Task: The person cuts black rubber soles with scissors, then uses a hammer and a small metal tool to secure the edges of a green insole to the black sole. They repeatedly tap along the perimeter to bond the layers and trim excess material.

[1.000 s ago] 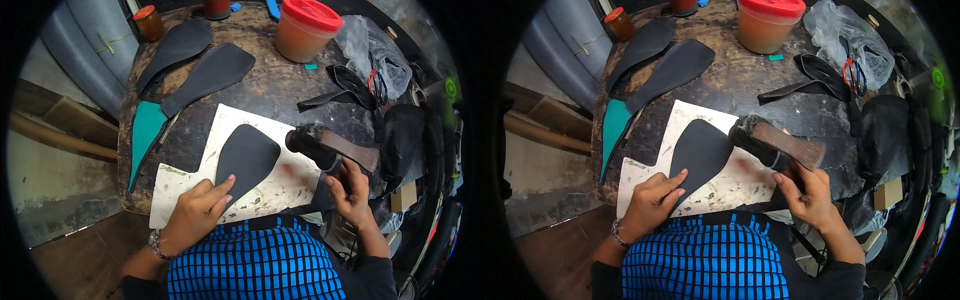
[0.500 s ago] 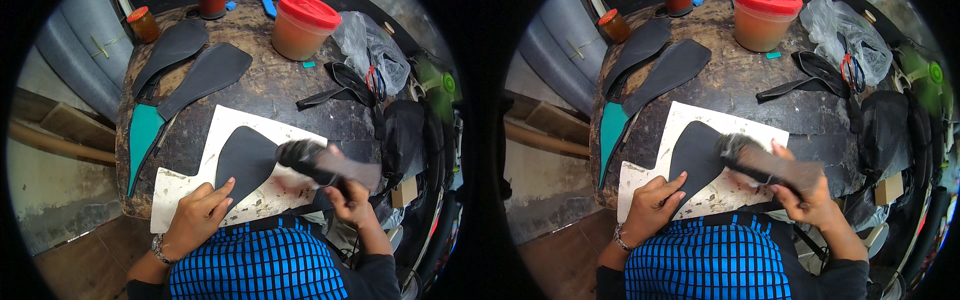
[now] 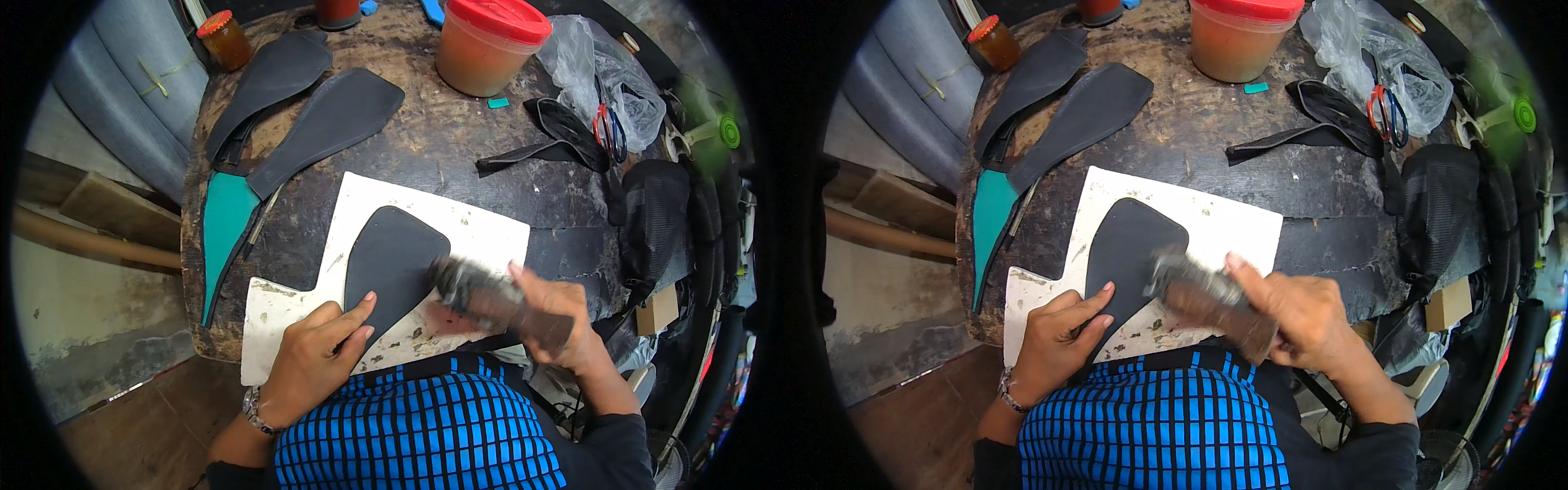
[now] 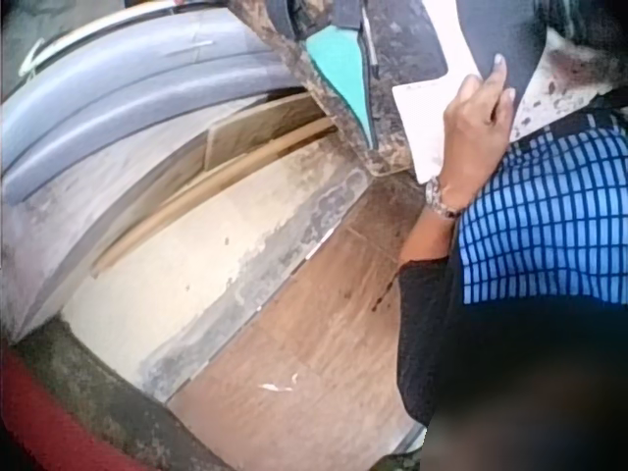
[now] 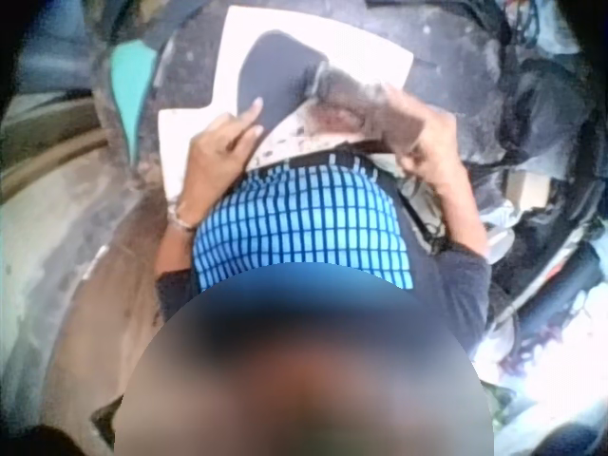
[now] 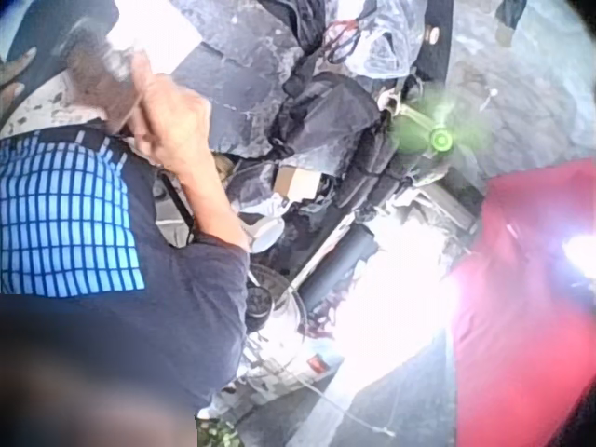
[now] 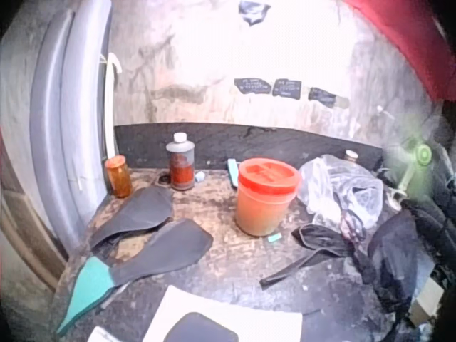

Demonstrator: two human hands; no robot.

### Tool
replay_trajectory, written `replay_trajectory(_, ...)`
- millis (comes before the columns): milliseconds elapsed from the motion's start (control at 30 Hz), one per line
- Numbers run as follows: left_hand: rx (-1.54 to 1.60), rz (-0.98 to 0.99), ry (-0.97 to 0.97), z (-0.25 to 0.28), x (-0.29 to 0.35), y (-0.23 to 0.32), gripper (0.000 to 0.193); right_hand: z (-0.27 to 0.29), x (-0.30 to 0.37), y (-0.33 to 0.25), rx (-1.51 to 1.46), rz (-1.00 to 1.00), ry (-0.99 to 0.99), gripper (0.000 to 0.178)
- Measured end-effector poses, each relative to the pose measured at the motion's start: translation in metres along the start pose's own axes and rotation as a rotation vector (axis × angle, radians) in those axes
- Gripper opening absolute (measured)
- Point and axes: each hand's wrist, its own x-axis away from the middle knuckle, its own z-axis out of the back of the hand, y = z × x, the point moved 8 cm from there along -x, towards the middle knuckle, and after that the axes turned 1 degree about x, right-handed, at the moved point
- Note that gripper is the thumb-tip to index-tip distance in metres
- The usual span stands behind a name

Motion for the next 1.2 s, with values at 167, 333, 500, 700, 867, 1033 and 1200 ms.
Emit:
replay_trajectory(167, 0.003, 0.012, -0.012, 0.001, 0.0, -0.001, 0.042, 0.007, -0.003, 0.019, 0.197, -0.154, 0.007, 0.057)
replay_trajectory(333, 0.022, 0.005, -0.017, 0.001, 0.0, -0.002, 0.043, -0.009, 0.002, 0.02, 0.018, -0.15, -0.193, 0.036)
replay_trajectory(500, 0.026, 0.003, -0.018, 0.001, -0.001, -0.004, 0.045, 0.018, -0.005, 0.019, 0.132, -0.186, 0.147, 0.033)
replay_trajectory(700, 0.064, 0.027, -0.026, 0.001, -0.001, -0.006, 0.045, 0.007, -0.014, 0.018, 0.086, -0.214, 0.037, 0.033)
replay_trajectory(867, 0.054, 0.019, -0.07, 0.001, -0.002, -0.008, 0.043, -0.01, -0.019, 0.018, 0.104, -0.234, -0.129, 0.046)
replay_trajectory(1033, 0.134, 0.031, -0.054, 0.002, -0.002, -0.01, 0.044, 0.004, -0.029, 0.012, 0.033, -0.161, 0.107, 0.053)
replay_trajectory(1200, 0.18, 0.039, -0.053, 0.004, -0.002, -0.012, 0.043, -0.011, -0.031, 0.018, 0.113, -0.218, -0.032, 0.052)
